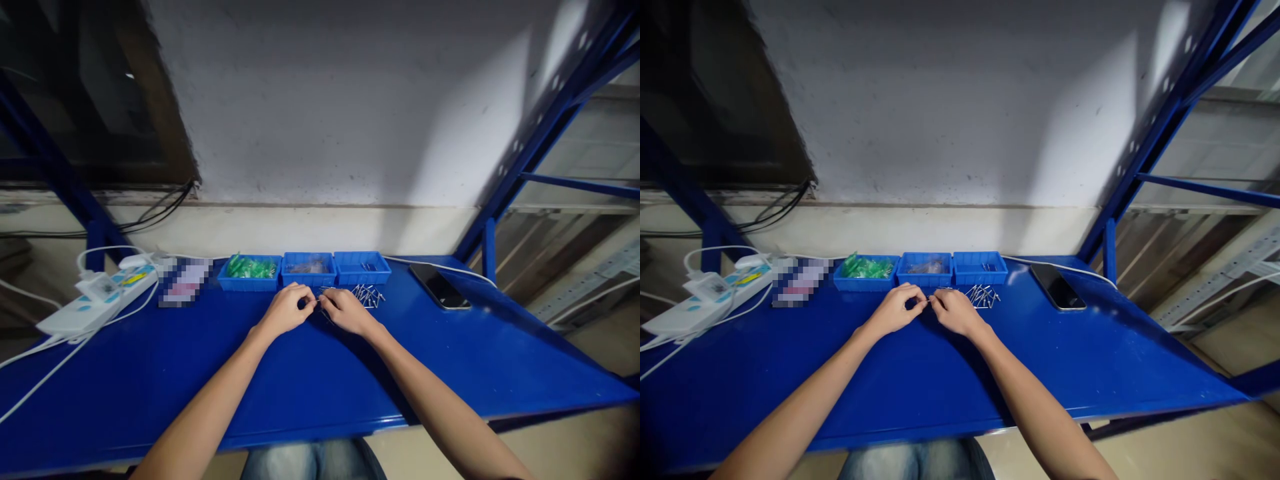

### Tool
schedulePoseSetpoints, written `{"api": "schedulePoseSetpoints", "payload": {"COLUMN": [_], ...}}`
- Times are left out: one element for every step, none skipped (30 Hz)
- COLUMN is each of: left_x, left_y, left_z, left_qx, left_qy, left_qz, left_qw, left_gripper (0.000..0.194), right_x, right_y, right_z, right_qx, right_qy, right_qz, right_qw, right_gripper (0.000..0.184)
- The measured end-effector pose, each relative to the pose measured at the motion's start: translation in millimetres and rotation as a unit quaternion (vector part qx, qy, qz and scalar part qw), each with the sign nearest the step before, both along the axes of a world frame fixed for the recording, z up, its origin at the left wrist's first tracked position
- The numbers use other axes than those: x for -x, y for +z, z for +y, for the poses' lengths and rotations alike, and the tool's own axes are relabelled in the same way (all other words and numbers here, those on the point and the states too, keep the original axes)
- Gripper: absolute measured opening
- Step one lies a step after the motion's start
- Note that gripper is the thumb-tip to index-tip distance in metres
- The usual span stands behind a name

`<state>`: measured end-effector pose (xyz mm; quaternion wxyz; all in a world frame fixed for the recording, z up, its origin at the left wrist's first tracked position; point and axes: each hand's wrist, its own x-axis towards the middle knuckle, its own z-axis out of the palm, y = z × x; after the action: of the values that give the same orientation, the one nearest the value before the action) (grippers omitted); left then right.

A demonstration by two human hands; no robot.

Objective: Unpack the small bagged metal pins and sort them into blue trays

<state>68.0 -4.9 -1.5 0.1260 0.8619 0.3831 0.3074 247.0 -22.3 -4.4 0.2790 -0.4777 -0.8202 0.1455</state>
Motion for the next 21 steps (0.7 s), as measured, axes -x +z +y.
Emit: {"api": "schedulePoseSetpoints", "payload": {"left_x": [0.1,0.1,0.1,-0.1,-0.5,-1.0,-1.6,-2.3,-2.9,-3.5,-4.0,-4.3,-4.6,-4.8,-5.1,-5.3,-5.6,-5.9,-6.2,-6.4,-6.7], "left_y": [-0.7,-1.6,-2.4,-3.1,-3.4,-3.4,-3.0,-2.3,-1.4,-0.4,0.4,1.0,1.3,1.5,1.6,1.6,1.7,1.8,2.1,2.3,2.5], "left_z": [0.5,1.0,1.6,2.0,2.2,2.1,1.7,1.0,0.3,-0.4,-1.0,-1.4,-1.7,-1.8,-1.8,-1.8,-2.0,-2.3,-2.7,-3.3,-3.9], "left_qx": [0.001,0.004,0.010,0.019,0.030,0.043,0.055,0.065,0.073,0.077,0.077,0.074,0.067,0.059,0.050,0.043,0.037,0.035,0.036,0.042,0.053], "left_qy": [0.005,0.010,0.015,0.019,0.021,0.020,0.017,0.013,0.009,0.006,0.004,0.006,0.009,0.015,0.019,0.023,0.026,0.027,0.029,0.034,0.042], "left_qz": [-0.003,-0.007,-0.012,-0.018,-0.025,-0.031,-0.035,-0.039,-0.041,-0.043,-0.046,-0.051,-0.058,-0.066,-0.072,-0.076,-0.078,-0.079,-0.078,-0.073,-0.065], "left_qw": [1.000,1.000,1.000,0.999,0.999,0.998,0.998,0.997,0.996,0.996,0.996,0.996,0.996,0.996,0.996,0.996,0.996,0.996,0.996,0.996,0.996], "left_gripper": [0.012,0.012,0.011,0.011,0.012,0.014,0.017,0.020,0.022,0.024,0.024,0.022,0.020,0.018,0.016,0.015,0.015,0.016,0.016,0.018,0.020], "right_x": [-0.3,-0.7,-1.1,-1.5,-1.9,-2.3,-2.7,-3.1,-3.5,-3.9,-4.4,-4.8,-5.2,-5.6,-5.7,-5.7,-5.6,-5.4,-5.4,-5.9,-7.3], "right_y": [-1.1,-2.2,-3.3,-4.2,-4.9,-5.4,-5.6,-5.5,-5.2,-4.6,-3.8,-3.1,-2.3,-1.6,-1.1,-0.6,0.0,0.8,2.0,3.9,6.3], "right_z": [0.8,1.7,2.5,3.3,4.0,4.5,4.9,5.1,5.2,5.3,5.2,5.2,5.0,4.9,4.6,4.2,3.6,2.8,1.9,1.1,0.6], "right_qx": [0.000,0.000,0.000,-0.002,-0.004,-0.007,-0.012,-0.017,-0.021,-0.023,-0.022,-0.018,-0.013,-0.008,-0.004,-0.002,-0.003,-0.005,-0.011,-0.021,-0.038], "right_qy": [-0.006,-0.012,-0.015,-0.016,-0.014,-0.012,-0.008,-0.002,0.004,0.009,0.013,0.014,0.012,0.007,0.001,-0.006,-0.011,-0.012,-0.008,-0.003,0.002], "right_qz": [0.006,0.014,0.025,0.038,0.051,0.064,0.078,0.091,0.102,0.111,0.118,0.122,0.123,0.121,0.117,0.111,0.106,0.102,0.101,0.103,0.109], "right_qw": [1.000,1.000,1.000,0.999,0.999,0.998,0.997,0.996,0.995,0.993,0.993,0.992,0.992,0.993,0.993,0.994,0.994,0.995,0.995,0.994,0.993], "right_gripper": [0.027,0.026,0.024,0.022,0.020,0.018,0.016,0.015,0.014,0.014,0.014,0.014,0.015,0.017,0.021,0.025,0.029,0.031,0.032,0.031,0.029]}}
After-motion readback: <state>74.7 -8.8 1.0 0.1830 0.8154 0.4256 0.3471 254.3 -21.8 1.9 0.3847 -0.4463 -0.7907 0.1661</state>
